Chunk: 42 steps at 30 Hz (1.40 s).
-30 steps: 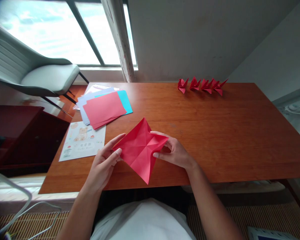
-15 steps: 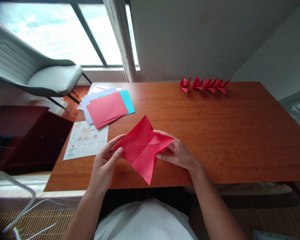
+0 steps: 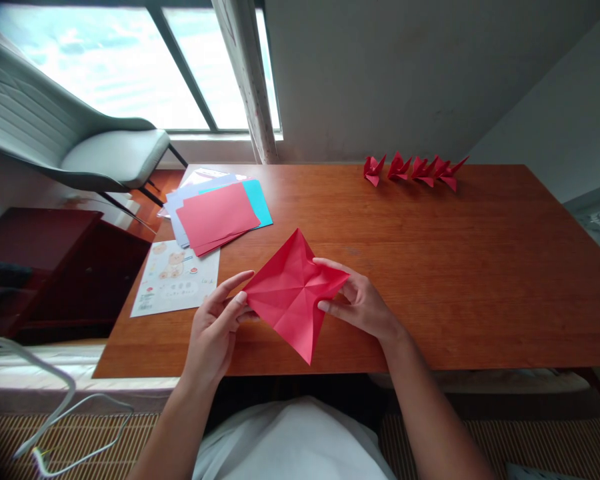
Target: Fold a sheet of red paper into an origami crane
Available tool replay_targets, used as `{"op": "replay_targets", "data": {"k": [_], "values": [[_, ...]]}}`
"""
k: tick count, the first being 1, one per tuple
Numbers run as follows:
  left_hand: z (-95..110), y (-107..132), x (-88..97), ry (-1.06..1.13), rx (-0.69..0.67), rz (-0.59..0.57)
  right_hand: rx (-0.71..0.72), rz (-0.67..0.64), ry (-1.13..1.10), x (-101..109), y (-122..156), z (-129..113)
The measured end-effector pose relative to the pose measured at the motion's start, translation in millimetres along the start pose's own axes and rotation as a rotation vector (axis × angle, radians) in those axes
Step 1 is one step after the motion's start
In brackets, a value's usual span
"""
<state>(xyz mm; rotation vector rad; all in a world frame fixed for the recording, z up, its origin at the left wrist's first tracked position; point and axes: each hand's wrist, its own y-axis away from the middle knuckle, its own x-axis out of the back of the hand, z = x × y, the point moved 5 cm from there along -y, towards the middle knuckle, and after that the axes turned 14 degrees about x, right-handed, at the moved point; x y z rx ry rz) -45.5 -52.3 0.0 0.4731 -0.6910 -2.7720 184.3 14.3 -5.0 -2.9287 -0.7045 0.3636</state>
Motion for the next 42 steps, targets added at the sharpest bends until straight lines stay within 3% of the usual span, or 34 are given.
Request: {"op": "replay_targets", "data": {"k": [4,10,20,28,42], "values": [[0.5,0.0,1.5,0.021,-0.022,0.024,-0.006,-0.008,-0.009,0.4,0.8,1.1],[4.8,4.6,4.2,-0.039,-0.179,0.077,0.000,-0.022,-0.015,-1.4,-1.4,1.5],[14.4,7.0,-7.3,-0.094,-0.165,-0.153,0.025,-0.062,0.010,-2.1,-0.6,5.0],[8.5,1.9,-12.3,-0.149,-0.081,-0.545,-0.030,-0.094,0.002,-2.6,0.4,7.2],[3.3,3.3,-18.4,-0.187,-0.082,-0.620,-0.018,-0.072,-0.027,-0.4,-0.1,7.4]]}}
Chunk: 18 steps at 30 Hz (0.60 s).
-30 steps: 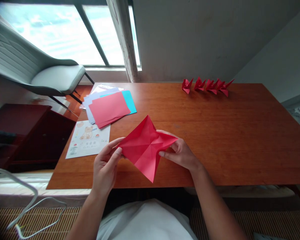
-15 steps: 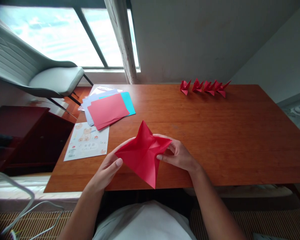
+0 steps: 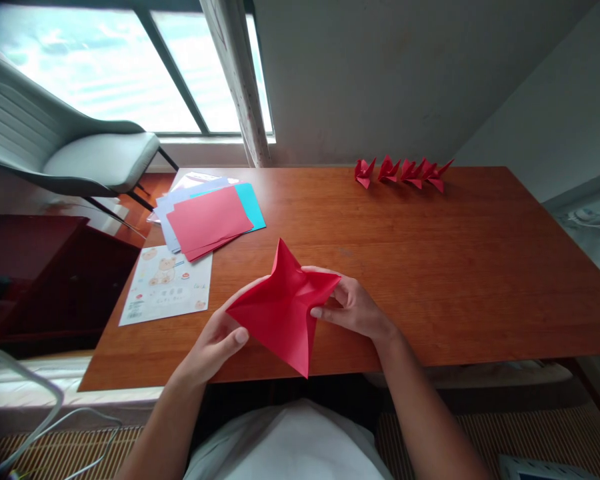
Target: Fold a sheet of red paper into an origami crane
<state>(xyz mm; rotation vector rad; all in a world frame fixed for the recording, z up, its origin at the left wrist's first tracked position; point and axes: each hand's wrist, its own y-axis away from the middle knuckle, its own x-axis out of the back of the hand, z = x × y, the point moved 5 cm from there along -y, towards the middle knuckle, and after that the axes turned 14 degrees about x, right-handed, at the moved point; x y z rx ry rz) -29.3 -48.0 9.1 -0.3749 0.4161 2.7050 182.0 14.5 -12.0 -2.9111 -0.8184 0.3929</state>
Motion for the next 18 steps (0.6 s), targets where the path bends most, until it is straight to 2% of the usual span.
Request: {"op": "replay_targets", "data": {"k": [4,8,13,18], "values": [[-3.1,1.7,0.4,-0.118,0.004,-0.005,-0.002,0.013,-0.004,-0.3,-0.1,-1.9],[-1.3,1.4,-1.0,-0.210,-0.014,0.041,-0.013,0.022,-0.004,-1.1,-0.4,-5.0],[-0.2,-2.1,-5.3,-0.195,-0.034,0.101,-0.024,0.014,-0.004,-2.1,-1.1,-6.0],[-11.4,-5.1,-7.4,-0.158,-0.020,0.209,0.000,0.020,-0.008,-1.9,-1.6,-6.4]]}}
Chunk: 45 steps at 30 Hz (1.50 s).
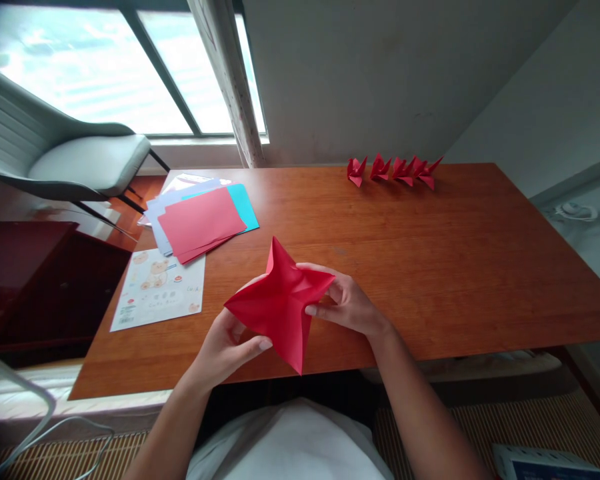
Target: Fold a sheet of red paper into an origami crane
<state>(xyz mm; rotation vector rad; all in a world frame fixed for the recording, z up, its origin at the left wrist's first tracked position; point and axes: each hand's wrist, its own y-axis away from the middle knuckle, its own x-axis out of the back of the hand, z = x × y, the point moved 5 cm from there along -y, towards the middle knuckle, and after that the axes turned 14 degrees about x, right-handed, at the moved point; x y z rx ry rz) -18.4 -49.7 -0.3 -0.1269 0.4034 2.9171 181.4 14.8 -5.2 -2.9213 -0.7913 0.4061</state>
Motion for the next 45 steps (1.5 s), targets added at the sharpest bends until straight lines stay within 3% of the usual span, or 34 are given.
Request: {"op": "replay_targets", "data": {"k": [4,12,25,32,40,45], "values": [[-4.8,-3.1,-2.8,0.011,-0.006,0.105,0.004,0.002,0.004,0.8,-0.2,-1.2],[9.1,-5.3,-1.8,-0.082,-0.083,0.271,0.006,0.012,-0.001,0.0,-0.5,-0.4],[7.4,-7.7,0.6,-0.232,-0.142,0.245,0.023,0.013,0.109,0.5,-1.0,-0.9],[13.7,-8.1,0.8,-0.344,-0.149,0.285,0.144,0.007,0.388,1.5,-4.2,-3.4],[17.1,-7.2,-0.1,-0.538,-0.252,0.297,0.272,-0.072,0.648,-3.8,-5.0,-10.3],[16.4,-7.1,1.3,-0.547,-0.248,0.303,0.313,-0.112,0.759,-10.9,-5.2,-17.7]]}}
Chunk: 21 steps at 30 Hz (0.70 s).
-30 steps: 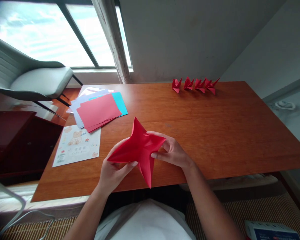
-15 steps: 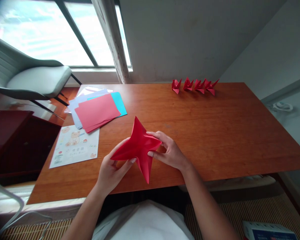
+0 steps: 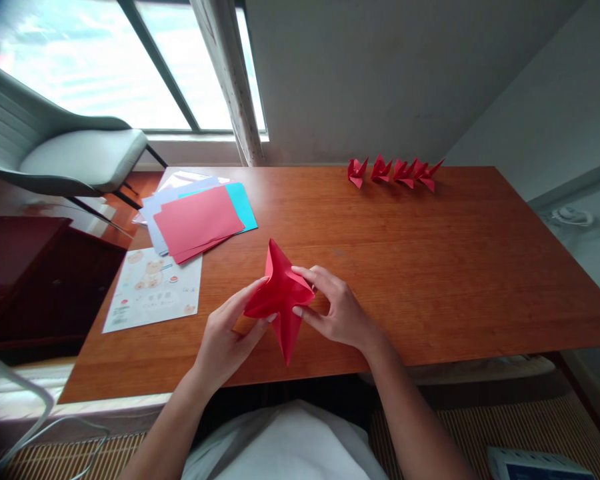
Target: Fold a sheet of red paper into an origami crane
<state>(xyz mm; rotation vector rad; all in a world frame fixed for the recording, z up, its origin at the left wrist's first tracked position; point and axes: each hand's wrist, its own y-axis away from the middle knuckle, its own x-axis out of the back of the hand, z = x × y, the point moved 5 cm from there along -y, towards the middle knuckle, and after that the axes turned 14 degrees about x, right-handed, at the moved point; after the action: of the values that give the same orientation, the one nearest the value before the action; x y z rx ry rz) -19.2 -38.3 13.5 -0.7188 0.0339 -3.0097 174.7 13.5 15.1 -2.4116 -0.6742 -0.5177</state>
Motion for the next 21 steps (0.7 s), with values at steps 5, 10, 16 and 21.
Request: {"op": "replay_targets", "data": {"k": [5,10,16,21], "values": [[-5.1,0.1,-3.4,0.110,0.104,-0.028,-0.039,0.010,0.006,-6.0,-3.3,-4.5],[-9.8,-0.7,-5.0,0.257,0.177,-0.055,-0.049,0.046,0.023,-9.1,-3.7,-5.6],[-12.8,-0.2,-6.0,0.350,0.179,-0.044,-0.027,0.081,0.028,-7.8,-4.3,-5.7],[-13.0,1.7,-8.3,0.369,0.137,-0.049,-0.021,0.077,0.043,-7.8,-3.5,-7.3]]}}
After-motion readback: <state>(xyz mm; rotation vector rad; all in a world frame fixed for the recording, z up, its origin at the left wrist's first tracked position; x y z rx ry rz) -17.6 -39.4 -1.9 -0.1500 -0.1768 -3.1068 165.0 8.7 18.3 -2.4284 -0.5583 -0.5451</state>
